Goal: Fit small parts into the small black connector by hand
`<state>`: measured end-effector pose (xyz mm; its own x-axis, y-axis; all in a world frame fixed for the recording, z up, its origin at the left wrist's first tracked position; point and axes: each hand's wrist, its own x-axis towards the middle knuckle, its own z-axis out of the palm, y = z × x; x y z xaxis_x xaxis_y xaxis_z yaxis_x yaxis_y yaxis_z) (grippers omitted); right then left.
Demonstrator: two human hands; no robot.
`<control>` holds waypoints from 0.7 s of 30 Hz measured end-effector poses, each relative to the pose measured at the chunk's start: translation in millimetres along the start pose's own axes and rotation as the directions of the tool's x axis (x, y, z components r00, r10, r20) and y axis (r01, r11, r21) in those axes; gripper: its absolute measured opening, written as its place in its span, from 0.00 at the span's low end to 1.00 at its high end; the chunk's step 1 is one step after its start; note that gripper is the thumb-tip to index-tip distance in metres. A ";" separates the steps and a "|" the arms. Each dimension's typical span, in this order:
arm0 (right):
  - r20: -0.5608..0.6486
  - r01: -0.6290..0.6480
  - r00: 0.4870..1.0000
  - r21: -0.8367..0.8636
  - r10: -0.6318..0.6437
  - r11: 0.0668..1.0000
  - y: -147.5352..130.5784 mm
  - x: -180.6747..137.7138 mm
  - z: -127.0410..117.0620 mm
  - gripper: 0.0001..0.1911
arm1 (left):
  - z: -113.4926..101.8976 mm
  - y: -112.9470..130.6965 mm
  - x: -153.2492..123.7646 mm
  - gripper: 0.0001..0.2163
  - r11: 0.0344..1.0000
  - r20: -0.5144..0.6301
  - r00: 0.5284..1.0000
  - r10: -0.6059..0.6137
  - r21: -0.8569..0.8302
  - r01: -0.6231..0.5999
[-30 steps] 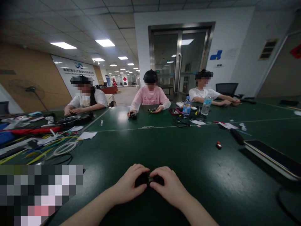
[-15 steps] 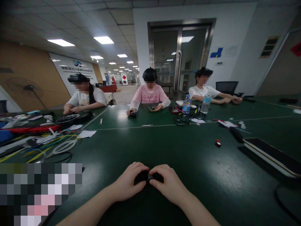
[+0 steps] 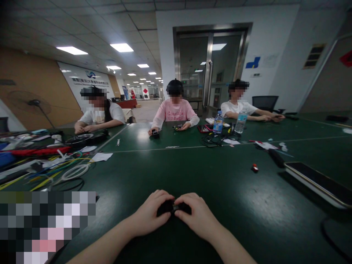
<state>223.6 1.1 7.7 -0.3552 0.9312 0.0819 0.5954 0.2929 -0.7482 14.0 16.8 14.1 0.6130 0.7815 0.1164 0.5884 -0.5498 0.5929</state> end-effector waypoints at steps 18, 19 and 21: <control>-0.008 0.001 1.000 -0.010 -0.001 1.000 -2.3 0.4 -0.1 0.12 | 0.1 1.3 1.7 0.17 1.000 0.000 1.000 0.003 0.011 -0.003; -0.008 0.003 1.000 -0.005 -0.003 1.000 -1.5 0.6 0.3 0.11 | -0.3 1.7 1.6 0.17 1.000 0.000 1.000 0.001 0.009 -0.001; -0.010 0.008 1.000 0.008 -0.008 1.000 0.0 0.9 1.1 0.11 | -1.0 2.2 1.5 0.17 1.000 0.002 1.000 0.001 0.010 -0.001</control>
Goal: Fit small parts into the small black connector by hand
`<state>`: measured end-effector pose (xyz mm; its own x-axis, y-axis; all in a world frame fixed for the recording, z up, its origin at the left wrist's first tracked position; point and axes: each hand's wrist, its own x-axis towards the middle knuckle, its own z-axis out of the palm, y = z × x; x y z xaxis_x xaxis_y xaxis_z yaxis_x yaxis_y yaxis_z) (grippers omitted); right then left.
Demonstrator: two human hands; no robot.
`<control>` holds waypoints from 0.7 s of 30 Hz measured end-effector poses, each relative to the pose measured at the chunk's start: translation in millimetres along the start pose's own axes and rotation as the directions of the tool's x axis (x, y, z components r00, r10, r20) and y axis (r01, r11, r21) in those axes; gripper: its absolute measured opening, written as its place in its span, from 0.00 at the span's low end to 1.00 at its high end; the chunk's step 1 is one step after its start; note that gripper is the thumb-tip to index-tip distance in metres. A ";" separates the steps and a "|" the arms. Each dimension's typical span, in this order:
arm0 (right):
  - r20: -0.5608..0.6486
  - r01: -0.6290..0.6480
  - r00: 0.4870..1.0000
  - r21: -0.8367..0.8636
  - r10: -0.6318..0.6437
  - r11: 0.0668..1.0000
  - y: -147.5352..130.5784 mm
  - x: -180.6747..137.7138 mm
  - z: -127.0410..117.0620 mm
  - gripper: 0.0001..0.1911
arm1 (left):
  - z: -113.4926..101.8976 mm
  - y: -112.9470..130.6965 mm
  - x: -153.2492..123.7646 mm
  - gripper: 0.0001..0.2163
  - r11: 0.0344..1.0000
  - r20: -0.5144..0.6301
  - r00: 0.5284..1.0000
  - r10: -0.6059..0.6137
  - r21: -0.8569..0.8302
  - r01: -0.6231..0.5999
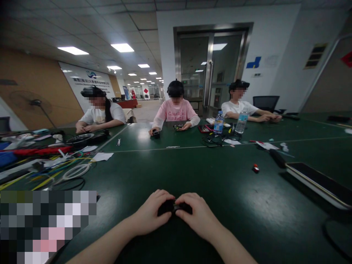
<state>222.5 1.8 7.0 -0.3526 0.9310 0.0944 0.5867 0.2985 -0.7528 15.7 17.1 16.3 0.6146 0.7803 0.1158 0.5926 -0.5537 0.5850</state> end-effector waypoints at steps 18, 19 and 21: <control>-0.008 -0.024 1.000 0.011 0.024 1.000 1.5 0.0 0.9 0.12 | 3.1 -4.4 0.8 0.18 1.000 -0.008 1.000 0.001 0.013 -0.001; -0.008 -0.022 1.000 0.008 0.022 1.000 1.4 -0.1 0.8 0.12 | 3.4 -4.8 1.0 0.18 1.000 -0.011 1.000 0.004 0.014 -0.004; -0.013 -0.015 1.000 0.005 0.015 1.000 1.4 -0.4 0.8 0.12 | 3.9 -5.2 1.1 0.17 1.000 -0.017 1.000 0.009 0.013 -0.009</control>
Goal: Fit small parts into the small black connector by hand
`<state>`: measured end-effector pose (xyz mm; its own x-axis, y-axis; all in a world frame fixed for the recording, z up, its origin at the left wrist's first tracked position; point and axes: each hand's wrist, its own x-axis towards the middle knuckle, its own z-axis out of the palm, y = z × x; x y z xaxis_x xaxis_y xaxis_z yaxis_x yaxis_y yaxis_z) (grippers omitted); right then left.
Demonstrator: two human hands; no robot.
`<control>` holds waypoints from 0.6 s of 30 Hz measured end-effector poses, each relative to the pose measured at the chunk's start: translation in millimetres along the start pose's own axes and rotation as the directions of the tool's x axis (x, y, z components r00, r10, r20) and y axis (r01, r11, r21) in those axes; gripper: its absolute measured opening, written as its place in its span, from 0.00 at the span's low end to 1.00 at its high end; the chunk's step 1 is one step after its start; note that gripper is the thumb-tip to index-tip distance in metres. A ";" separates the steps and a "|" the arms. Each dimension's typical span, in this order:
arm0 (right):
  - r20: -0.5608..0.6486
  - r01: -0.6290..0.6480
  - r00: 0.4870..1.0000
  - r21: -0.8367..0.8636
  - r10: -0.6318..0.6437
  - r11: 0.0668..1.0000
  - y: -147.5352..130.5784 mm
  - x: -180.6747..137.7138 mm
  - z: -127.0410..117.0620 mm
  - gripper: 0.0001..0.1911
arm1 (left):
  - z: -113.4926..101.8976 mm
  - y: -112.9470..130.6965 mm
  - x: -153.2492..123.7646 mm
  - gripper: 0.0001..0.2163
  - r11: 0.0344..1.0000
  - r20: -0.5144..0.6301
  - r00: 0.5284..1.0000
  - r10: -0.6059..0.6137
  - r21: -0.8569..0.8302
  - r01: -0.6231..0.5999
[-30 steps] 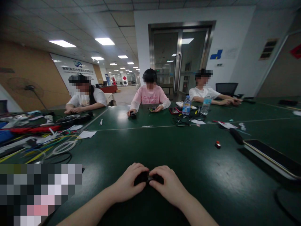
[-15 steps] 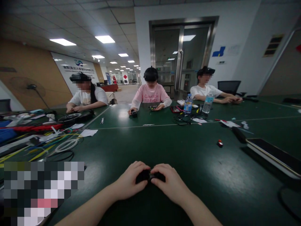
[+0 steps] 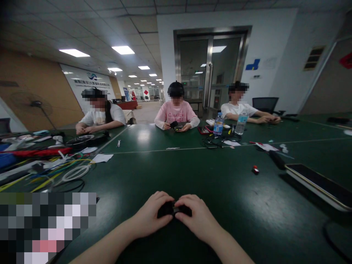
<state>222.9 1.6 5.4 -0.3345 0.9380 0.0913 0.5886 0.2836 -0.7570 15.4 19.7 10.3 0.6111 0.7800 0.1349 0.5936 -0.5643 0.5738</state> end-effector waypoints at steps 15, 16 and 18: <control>0.010 -0.010 1.000 0.090 0.009 0.996 -4.9 -1.7 -1.7 0.12 | -2.8 5.1 -2.9 0.16 0.994 0.002 0.996 -0.091 -0.063 0.091; 0.006 -0.010 1.000 0.094 0.010 0.996 -4.9 -1.9 -1.7 0.12 | -3.1 5.5 -3.0 0.16 0.993 0.004 0.995 -0.095 -0.068 0.095; -0.002 -0.013 1.000 0.101 0.013 0.995 -5.3 -2.3 -1.7 0.11 | -3.4 6.1 -2.9 0.17 0.992 0.007 0.995 -0.101 -0.076 0.101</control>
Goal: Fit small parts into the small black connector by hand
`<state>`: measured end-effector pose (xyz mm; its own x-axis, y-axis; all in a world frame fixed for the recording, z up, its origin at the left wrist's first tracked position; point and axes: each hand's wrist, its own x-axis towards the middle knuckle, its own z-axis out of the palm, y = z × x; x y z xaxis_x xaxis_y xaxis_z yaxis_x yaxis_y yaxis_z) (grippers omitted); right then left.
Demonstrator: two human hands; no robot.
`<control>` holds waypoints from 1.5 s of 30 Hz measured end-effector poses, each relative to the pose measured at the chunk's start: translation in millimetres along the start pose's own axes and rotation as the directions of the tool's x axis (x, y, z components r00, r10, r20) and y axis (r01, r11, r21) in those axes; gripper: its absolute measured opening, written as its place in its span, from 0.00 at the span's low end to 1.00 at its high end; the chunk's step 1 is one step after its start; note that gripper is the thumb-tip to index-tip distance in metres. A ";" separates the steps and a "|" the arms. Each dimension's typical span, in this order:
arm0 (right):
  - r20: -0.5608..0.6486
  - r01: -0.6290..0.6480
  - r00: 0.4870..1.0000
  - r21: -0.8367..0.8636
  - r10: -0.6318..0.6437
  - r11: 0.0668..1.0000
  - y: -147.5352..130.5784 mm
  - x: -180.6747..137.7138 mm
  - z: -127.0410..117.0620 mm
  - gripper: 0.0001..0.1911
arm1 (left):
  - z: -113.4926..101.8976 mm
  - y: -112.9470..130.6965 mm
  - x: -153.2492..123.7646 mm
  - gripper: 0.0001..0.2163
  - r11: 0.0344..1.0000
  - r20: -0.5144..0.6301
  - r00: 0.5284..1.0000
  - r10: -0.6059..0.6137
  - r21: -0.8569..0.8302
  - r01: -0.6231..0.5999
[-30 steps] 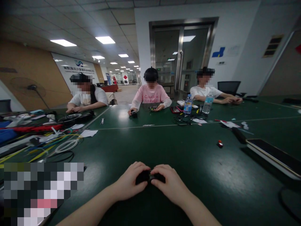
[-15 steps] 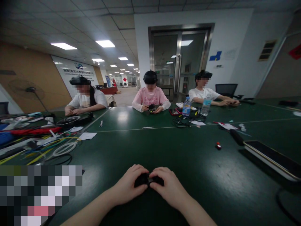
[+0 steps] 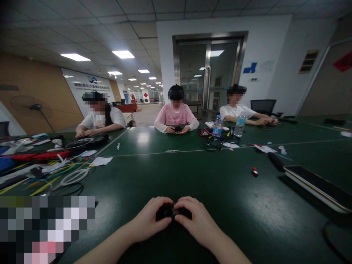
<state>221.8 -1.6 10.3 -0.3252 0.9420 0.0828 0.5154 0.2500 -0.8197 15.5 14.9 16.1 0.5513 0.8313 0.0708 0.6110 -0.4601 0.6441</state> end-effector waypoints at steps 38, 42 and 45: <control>-0.415 0.094 0.796 0.803 0.440 0.588 7.8 6.8 -23.7 0.15 | -1.3 -3.7 -1.3 0.18 0.987 0.019 0.998 -0.063 -0.145 0.065; -0.437 0.101 0.786 0.788 0.436 0.607 9.1 6.9 -23.7 0.15 | -0.2 -4.8 -0.2 0.20 0.986 0.011 0.999 -0.054 -0.160 0.055; -0.452 0.125 0.785 0.786 0.424 0.606 9.1 7.3 -23.5 0.15 | 1.9 -7.8 0.8 0.21 0.983 0.000 0.999 -0.042 -0.179 0.041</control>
<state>242.7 12.8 16.8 0.3212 0.9467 -0.0262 -0.3513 0.0934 -0.9316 12.2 18.6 9.7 0.5251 0.8499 0.0443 0.5214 -0.3623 0.7726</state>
